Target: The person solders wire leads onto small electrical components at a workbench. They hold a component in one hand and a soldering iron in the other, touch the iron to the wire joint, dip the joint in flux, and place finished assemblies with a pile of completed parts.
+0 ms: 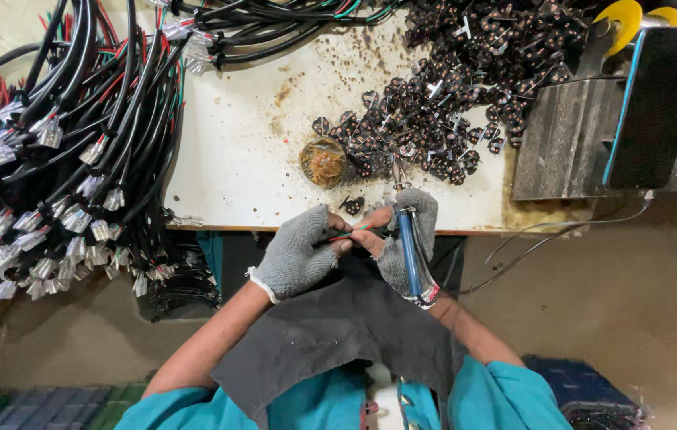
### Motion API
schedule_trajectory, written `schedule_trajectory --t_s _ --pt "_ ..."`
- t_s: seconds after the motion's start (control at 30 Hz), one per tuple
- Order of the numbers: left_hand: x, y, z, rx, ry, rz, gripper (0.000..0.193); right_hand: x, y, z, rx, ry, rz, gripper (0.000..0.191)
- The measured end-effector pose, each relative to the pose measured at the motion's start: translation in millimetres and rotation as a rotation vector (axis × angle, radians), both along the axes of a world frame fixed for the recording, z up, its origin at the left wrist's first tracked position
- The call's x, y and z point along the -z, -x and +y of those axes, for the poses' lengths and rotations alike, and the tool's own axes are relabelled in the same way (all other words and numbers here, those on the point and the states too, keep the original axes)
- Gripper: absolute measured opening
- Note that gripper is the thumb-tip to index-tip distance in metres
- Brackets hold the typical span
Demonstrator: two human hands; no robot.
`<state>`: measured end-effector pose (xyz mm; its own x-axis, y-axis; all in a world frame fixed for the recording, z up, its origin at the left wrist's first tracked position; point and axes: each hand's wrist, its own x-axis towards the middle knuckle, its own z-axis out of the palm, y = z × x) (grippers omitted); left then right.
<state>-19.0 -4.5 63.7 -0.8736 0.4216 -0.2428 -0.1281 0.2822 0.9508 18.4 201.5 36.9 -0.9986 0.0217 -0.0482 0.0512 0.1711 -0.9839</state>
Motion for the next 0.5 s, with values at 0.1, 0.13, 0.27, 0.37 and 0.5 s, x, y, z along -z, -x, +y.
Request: schedule_trajectory --t_s 0.1,0.13,0.27,0.37,0.5 --pt "7.4 -1.6 -0.9 -0.005 0.09 0.148 0.017 2.6 3.7 4.5 -0.162 -0.084 -0.03 0.017" --pt "9.2 -1.9 -1.5 -0.013 0.076 0.161 0.017 2.9 4.5 5.3 -0.167 -0.057 -0.042 0.017" --pt "11.1 -2.5 -3.2 -0.025 0.033 0.138 0.016 0.1 5.8 6.1 -0.124 -0.007 -0.049 0.018" --pt "9.6 -2.0 -1.5 -0.009 0.031 0.097 0.013 -6.3 6.4 3.7 -0.078 0.022 -0.042 0.02" --pt "8.2 -1.5 0.8 -0.016 0.057 0.12 0.018 -13.3 10.6 -0.3 -0.054 0.037 -0.033 0.021"
